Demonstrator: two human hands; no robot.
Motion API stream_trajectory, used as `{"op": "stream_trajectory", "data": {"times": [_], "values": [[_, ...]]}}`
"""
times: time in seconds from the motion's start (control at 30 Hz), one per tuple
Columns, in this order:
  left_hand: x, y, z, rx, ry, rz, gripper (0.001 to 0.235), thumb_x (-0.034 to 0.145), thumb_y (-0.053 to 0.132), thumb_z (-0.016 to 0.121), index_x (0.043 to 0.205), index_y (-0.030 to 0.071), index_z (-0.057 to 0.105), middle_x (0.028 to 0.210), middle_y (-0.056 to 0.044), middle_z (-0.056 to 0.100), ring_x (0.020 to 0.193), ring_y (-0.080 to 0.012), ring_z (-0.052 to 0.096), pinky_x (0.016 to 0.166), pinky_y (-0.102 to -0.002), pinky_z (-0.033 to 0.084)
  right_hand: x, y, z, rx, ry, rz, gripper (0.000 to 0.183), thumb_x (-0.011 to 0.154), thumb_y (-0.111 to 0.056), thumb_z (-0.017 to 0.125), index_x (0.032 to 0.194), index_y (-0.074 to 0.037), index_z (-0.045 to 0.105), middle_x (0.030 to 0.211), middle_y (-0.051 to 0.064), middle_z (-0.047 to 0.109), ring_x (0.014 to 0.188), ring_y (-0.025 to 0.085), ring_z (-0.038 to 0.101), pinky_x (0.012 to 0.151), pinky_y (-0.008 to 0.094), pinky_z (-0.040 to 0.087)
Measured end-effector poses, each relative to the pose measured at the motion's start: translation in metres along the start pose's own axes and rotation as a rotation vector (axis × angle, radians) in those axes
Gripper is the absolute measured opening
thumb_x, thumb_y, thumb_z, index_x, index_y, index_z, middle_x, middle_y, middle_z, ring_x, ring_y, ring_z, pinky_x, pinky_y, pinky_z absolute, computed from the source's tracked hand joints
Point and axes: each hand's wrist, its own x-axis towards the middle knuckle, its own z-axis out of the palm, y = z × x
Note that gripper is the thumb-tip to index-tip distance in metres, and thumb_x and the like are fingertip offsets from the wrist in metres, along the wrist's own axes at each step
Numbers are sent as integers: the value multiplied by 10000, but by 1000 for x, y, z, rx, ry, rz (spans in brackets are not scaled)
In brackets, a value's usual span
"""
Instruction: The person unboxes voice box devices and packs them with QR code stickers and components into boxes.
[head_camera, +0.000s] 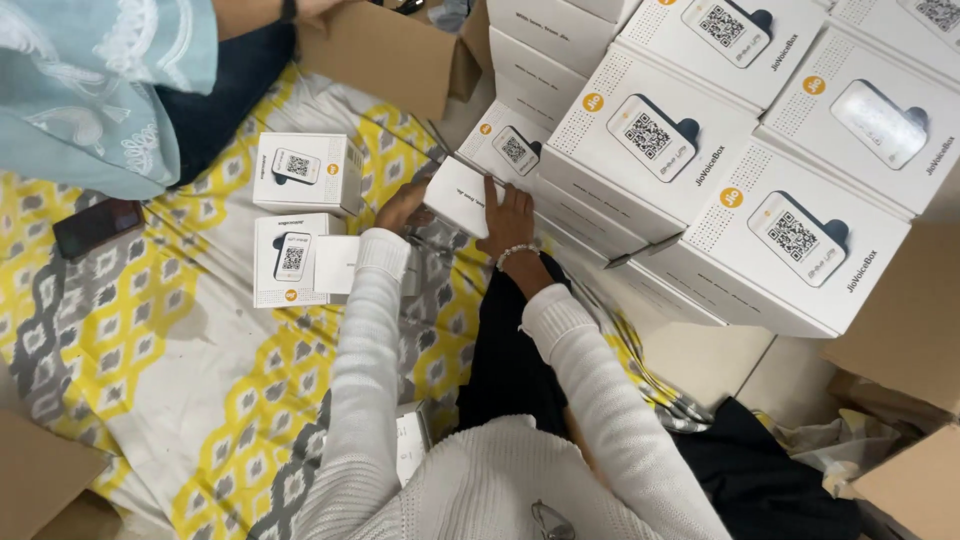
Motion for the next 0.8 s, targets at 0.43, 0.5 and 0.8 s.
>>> {"op": "stream_trajectory", "data": {"times": [0.43, 0.5, 0.8], "values": [[-26, 26, -49, -273, -487, 116, 934, 831, 788, 433, 1544, 196, 319, 1544, -41, 425, 1373, -275, 466, 982, -639, 448, 59, 6, -61, 555, -52, 63, 1277, 399, -425, 976, 1483, -9, 443, 1332, 254, 575, 1259, 382, 542, 1071, 406, 448], [-1, 22, -49, -370, -406, 83, 920, 835, 752, 560, 1536, 186, 374, 1459, -96, 559, 1290, -272, 570, 989, -551, 509, 75, 7, -80, 633, -5, 62, 1249, 379, -480, 949, 1448, -12, 503, 1357, 227, 617, 1284, 334, 592, 1085, 365, 466], [33, 40, 18, -305, -145, 139, 690, 931, 646, 692, 1314, 76, 632, 1069, -60, 666, 875, -198, 627, 767, -357, 537, 61, -15, -73, 421, 470, -108, 516, 797, -120, 780, 1299, -79, 663, 1546, 298, 378, 1482, 530, 230, 1205, 595, 239]]}}
